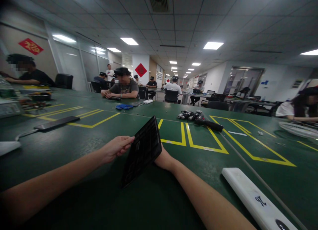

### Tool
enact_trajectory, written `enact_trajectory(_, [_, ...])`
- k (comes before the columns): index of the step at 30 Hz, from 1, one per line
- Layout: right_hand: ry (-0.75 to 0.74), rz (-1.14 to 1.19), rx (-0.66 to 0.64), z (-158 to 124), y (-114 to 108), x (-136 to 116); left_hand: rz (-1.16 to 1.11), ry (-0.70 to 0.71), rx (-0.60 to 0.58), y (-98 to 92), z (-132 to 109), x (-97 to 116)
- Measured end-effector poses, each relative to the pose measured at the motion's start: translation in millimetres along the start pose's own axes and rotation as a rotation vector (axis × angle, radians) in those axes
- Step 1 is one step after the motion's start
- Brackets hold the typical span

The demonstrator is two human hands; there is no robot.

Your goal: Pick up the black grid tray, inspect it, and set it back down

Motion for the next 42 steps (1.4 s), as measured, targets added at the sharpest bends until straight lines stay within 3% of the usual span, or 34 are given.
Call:
enact_trajectory(5, [0.028,0.106,-0.024,1,3,-5,-0.038,0.032,-0.207,13.9,-3,3])
enact_trajectory(10, [0.056,0.104,0.008,0,2,4,0.004,0.066,-0.244,16.8,-5,5])
enact_trajectory(15, [0.052,0.040,0.028,0,0,8,0.066,0.154,-0.095,10.4,-3,7])
enact_trajectory(20, [0.036,0.107,0.009,0,1,0,0.278,0.279,0.100,9.3,-5,8])
enact_trajectory(24, [0.076,0.042,0.060,-1,-4,7,0.586,0.517,0.267,7.4,-16,26])
enact_trajectory(28, [0.091,-0.002,0.049,-2,-4,11,0.825,0.719,0.337,12.0,-31,36])
enact_trajectory(37, [0.075,0.000,0.047,-4,-2,16,0.890,0.781,0.258,24.1,-40,34])
enact_trajectory(42, [0.062,0.018,0.029,-2,-1,11,0.730,0.715,0.094,21.9,-32,34])
Point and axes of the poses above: each hand's wrist, its own z-axis towards the middle knuckle, its own y-axis out of the palm, x = y × z, the point moved 9 cm from there along z, towards the middle knuckle, and after that the axes turned 5 degrees about x, right-handed, at the moved point
